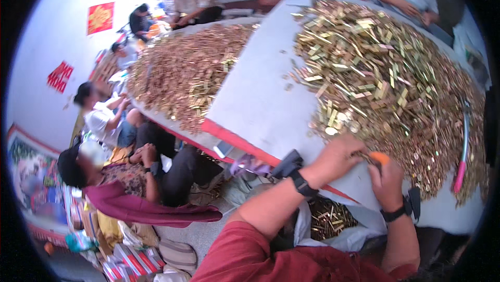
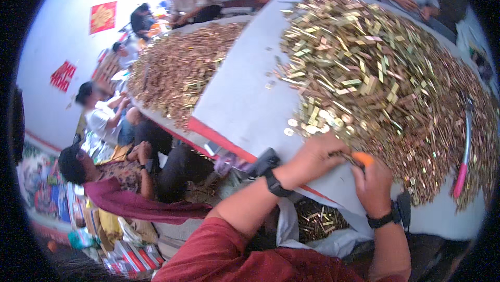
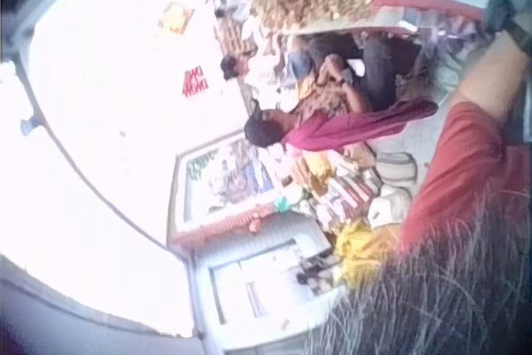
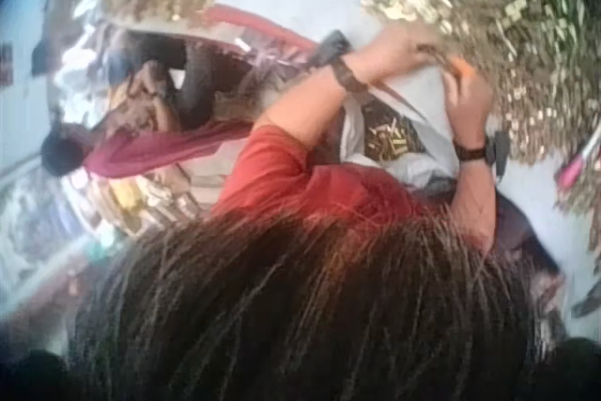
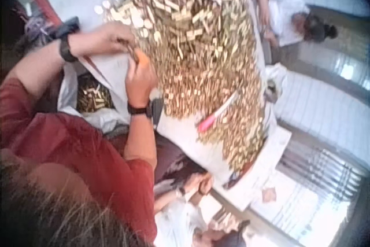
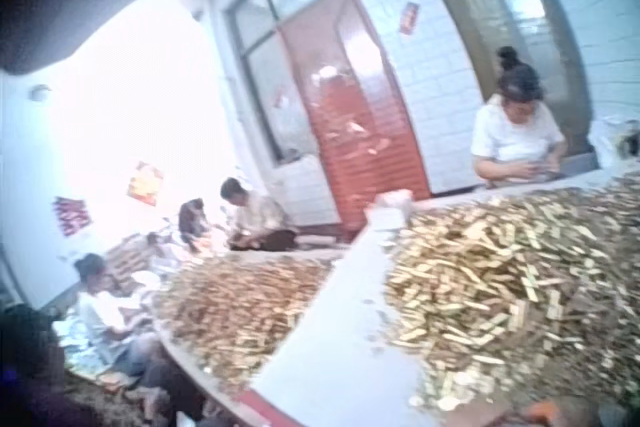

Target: The recorder is sorting and inspecting small brass-colored metal sleeves and washers from a large pile on a table, placing specific items into a bag.

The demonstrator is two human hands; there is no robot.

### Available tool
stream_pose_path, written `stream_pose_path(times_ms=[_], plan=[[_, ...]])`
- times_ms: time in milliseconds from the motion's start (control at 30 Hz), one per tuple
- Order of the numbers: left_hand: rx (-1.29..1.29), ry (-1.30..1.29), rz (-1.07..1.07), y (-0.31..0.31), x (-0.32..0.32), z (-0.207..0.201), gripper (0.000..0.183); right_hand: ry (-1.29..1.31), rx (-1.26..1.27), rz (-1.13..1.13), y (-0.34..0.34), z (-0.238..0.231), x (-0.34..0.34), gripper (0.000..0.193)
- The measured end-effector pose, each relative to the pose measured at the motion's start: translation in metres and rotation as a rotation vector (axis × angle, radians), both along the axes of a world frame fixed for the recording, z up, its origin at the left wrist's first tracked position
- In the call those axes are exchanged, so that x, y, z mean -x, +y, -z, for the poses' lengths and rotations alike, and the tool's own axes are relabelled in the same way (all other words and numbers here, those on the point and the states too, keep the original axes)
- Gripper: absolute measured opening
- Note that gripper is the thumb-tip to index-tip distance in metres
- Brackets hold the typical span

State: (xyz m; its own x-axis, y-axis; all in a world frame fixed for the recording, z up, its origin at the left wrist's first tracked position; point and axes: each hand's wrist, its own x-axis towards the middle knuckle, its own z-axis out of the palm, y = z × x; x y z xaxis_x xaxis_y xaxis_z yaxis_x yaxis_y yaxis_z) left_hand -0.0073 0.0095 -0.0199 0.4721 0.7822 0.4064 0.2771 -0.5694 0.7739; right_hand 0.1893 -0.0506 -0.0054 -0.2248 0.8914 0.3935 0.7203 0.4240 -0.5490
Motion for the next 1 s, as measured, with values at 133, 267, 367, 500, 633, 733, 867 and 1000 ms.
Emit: stream_pose_path(times_ms=[133,267,367,500,633,733,867,1000], plan=[[-0.013,-0.004,0.020,-0.004,0.000,-0.008,0.020,0.027,0.045,0.006,-0.003,0.002,-0.004,0.024],[-0.025,0.007,0.060,0.001,0.003,-0.007,0.021,0.014,0.046,0.016,0.000,0.002,-0.005,0.025],[0.008,0.028,0.046,0.004,0.006,-0.008,0.022,0.039,0.045,-0.016,0.004,-0.002,-0.001,0.026],[0.016,0.001,0.054,0.004,0.008,-0.010,0.021,0.055,0.034,-0.013,0.006,0.002,-0.001,0.027],[0.038,0.068,0.072,-0.001,0.006,-0.013,0.021,0.106,0.083,0.005,0.002,0.005,-0.002,0.032],[0.035,0.099,0.050,-0.007,0.001,-0.014,0.022,0.091,0.083,0.001,-0.003,0.007,-0.008,0.035],[0.033,-0.014,0.208,-0.004,-0.015,-0.006,0.021,0.094,0.059,0.080,-0.014,0.008,-0.013,0.038],[0.207,-0.251,0.100,-0.003,-0.011,0.002,0.021,0.239,0.087,0.064,0.003,0.009,0.003,0.036]])
